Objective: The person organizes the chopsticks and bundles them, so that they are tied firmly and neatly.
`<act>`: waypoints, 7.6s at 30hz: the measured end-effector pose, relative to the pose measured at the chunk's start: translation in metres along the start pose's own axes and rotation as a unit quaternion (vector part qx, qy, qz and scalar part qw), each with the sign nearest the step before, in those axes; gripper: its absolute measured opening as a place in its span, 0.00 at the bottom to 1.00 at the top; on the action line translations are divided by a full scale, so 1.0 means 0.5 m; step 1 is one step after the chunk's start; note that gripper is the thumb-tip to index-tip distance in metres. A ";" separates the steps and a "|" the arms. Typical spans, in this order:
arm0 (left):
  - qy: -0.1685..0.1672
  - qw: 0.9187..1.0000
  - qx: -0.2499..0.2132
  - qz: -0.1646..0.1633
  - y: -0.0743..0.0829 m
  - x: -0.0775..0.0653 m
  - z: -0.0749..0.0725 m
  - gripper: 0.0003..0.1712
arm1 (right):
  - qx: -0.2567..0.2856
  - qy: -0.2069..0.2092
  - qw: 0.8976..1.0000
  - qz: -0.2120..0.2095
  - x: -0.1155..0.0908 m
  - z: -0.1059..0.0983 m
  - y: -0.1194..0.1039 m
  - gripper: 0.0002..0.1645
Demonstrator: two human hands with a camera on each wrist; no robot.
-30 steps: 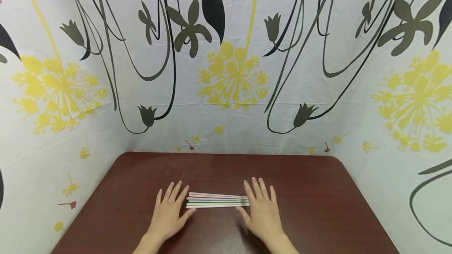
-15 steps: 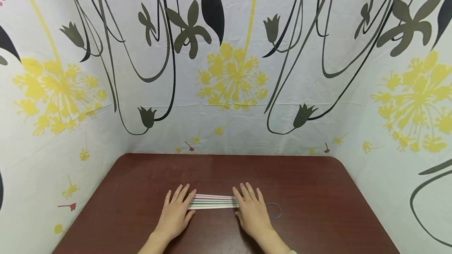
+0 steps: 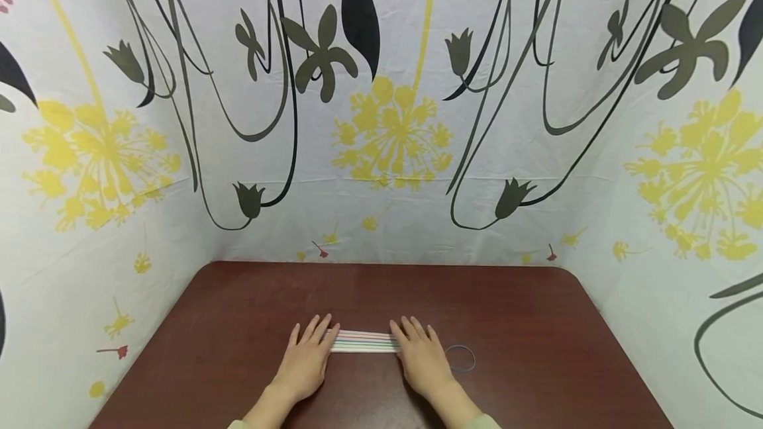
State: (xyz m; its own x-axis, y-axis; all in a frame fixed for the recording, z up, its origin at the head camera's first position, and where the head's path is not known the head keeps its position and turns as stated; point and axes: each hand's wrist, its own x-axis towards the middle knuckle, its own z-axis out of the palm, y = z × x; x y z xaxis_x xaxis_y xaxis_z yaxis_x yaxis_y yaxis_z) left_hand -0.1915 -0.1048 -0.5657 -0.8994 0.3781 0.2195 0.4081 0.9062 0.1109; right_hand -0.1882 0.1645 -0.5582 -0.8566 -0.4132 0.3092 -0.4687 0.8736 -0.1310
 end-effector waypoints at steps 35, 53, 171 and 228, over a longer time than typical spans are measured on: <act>0.034 0.998 0.041 0.026 0.024 0.012 0.010 0.21 | -0.058 -0.018 0.997 -0.045 0.017 0.004 -0.016 0.16; 0.063 0.994 0.082 0.017 0.040 0.006 0.028 0.14 | -0.121 0.047 0.989 -0.075 0.011 0.037 -0.033 0.16; 0.338 0.937 0.091 0.018 0.061 0.011 -0.088 0.24 | 0.557 0.263 0.774 -0.149 0.025 -0.122 -0.038 0.41; 0.444 0.890 0.093 0.049 0.000 0.009 -0.092 0.21 | 0.306 0.215 0.927 0.041 -0.026 -0.191 -0.042 0.13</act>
State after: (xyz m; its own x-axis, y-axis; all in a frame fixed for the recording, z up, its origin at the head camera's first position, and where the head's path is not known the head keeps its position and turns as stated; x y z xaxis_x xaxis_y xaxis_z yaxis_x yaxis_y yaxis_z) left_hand -0.1883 -0.1117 -0.5202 -0.3479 0.2335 0.9080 0.3713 0.9236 -0.0952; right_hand -0.1463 0.1761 -0.4695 -0.7908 -0.0968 0.6044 -0.5538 0.5337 -0.6391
